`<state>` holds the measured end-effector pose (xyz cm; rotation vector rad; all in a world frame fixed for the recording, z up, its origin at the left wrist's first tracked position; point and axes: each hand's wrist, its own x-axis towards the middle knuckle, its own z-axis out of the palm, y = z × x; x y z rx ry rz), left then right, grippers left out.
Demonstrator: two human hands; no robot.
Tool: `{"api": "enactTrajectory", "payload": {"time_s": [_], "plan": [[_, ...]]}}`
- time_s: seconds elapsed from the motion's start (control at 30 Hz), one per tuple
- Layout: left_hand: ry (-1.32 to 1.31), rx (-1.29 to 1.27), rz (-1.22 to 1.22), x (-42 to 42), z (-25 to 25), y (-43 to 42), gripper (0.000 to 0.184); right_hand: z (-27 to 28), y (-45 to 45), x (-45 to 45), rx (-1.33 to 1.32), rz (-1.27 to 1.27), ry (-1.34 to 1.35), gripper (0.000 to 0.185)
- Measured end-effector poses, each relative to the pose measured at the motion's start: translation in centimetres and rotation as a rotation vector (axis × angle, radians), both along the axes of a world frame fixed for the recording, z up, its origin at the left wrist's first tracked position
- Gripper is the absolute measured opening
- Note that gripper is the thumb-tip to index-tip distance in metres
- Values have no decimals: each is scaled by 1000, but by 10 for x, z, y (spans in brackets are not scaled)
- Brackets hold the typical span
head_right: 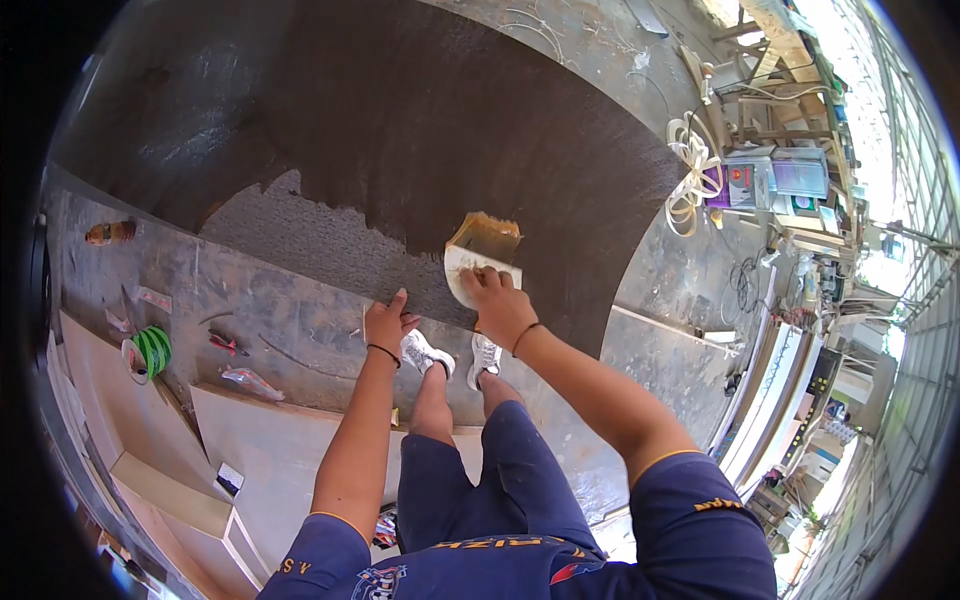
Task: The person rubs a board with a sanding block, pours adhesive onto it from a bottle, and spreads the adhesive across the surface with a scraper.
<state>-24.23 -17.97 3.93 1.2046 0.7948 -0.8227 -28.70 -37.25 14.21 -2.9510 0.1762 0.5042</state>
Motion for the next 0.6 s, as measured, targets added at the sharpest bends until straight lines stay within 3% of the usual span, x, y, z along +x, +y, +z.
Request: {"api": "enactTrajectory", "payload": {"time_s": [0.07, 0.1, 0.17, 0.27, 0.53, 0.6], "plan": [[16, -22, 6, -3, -6, 1, 34, 40, -14, 20, 150, -91, 110, 52], [17, -42, 7, -2, -8, 1, 35, 32, -35, 28, 81, -71, -56, 52], [22, -38, 13, 1, 1, 1, 35, 24, -77, 60, 156, -153, -106, 54], [21, -29, 27, 3, 6, -3, 34, -1, -90, 73, 62, -81, 84, 55], [63, -118, -105, 26, 12, 32, 33, 4, 8, -18, 151, 48, 183, 56], [-48, 42, 50, 45, 17, 56, 27, 7, 28, -35, 165, 50, 169, 55]]}}
